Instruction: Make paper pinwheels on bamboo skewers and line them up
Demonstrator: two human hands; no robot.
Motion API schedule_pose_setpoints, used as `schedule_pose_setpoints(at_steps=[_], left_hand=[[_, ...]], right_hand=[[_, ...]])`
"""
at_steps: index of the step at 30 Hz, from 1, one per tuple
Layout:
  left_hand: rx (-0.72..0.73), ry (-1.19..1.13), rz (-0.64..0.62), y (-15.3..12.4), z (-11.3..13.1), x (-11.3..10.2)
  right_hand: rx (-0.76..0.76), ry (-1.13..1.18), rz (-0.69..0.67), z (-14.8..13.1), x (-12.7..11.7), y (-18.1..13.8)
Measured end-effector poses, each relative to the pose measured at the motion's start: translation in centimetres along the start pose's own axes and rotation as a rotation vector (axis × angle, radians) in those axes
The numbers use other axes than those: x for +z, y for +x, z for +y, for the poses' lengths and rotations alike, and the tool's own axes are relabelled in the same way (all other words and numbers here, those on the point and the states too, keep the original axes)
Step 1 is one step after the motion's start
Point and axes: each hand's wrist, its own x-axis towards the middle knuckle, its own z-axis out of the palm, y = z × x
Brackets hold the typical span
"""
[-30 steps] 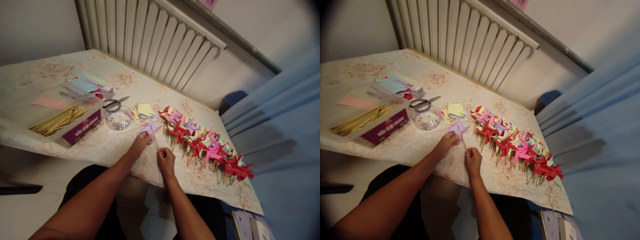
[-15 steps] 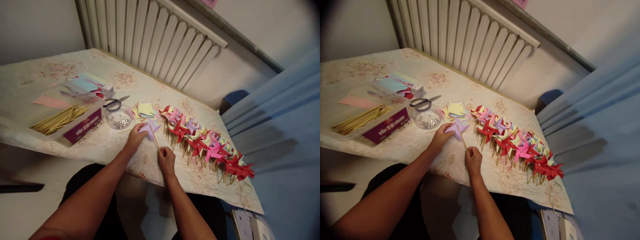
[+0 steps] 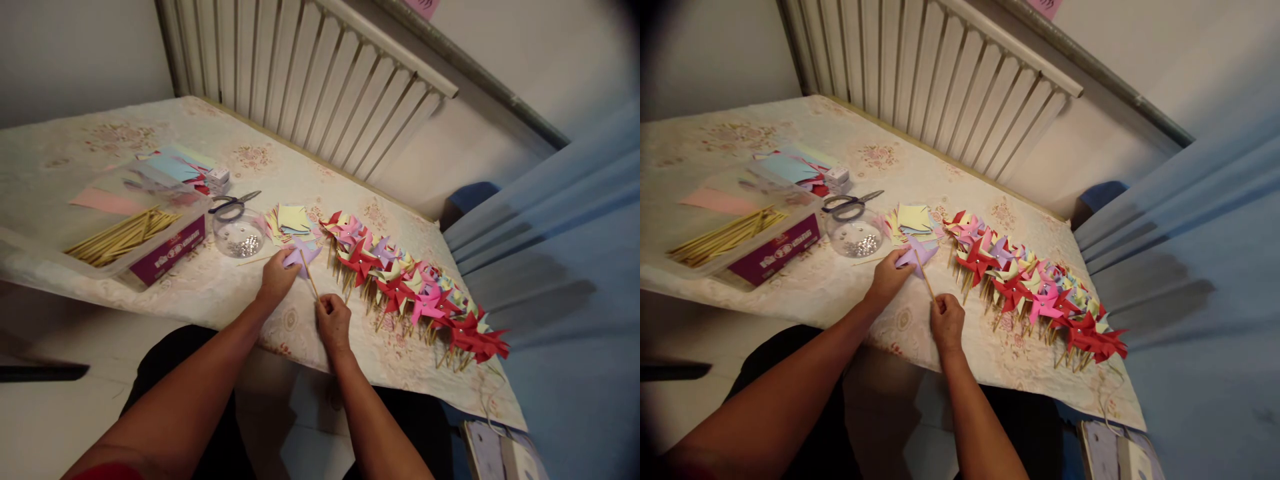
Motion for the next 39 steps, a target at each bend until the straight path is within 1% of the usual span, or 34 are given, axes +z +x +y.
schedule_pose_setpoints(at_steps=[3, 7, 11, 15, 18, 22, 26, 34, 39], left_hand=[[-0.032, -0.010, 0.025, -0.2, 0.1, 0.4], [-0.040, 0.036, -0.016, -0.7, 0.6, 0.8], [-0.029, 0.044, -0.033, -0.9, 0.8, 0.7], [-0.034, -0.073, -0.032, -0.6, 0.5, 0.1], [-0.108, -0.206, -0.026, -0.4, 0.3, -0.2], [-0.216, -0.336, -0.058, -0.3, 0.7, -0.2], [-0.268, -0.366, -0.078, -0.6, 1.1, -0.1], [-0.265, -0.363, -0.098, -0.7, 1.0, 0.0], [-0.281, -0.390, -0.115, -0.6, 0.5, 0.1]], right_hand=[[-0.008, -0.013, -0.001, 0.0, 0.0, 0.0], [-0.012, -0.023, -0.004, 0.1, 0.0, 0.0], [-0.005, -0.023, -0.003, 0.2, 0.0, 0.0], [-0.001, -0.031, 0.001, 0.2, 0.1, 0.0], [-0.011, -0.038, 0.008, 0.3, 0.1, 0.0], [-0.022, -0.034, 0.006, 0.3, 0.1, 0.0], [-0.028, -0.032, 0.008, 0.2, 0.0, 0.0], [-0.004, -0.031, -0.002, 0.3, 0.1, 0.0], [-0.025, -0.038, -0.002, 0.3, 0.0, 0.0]])
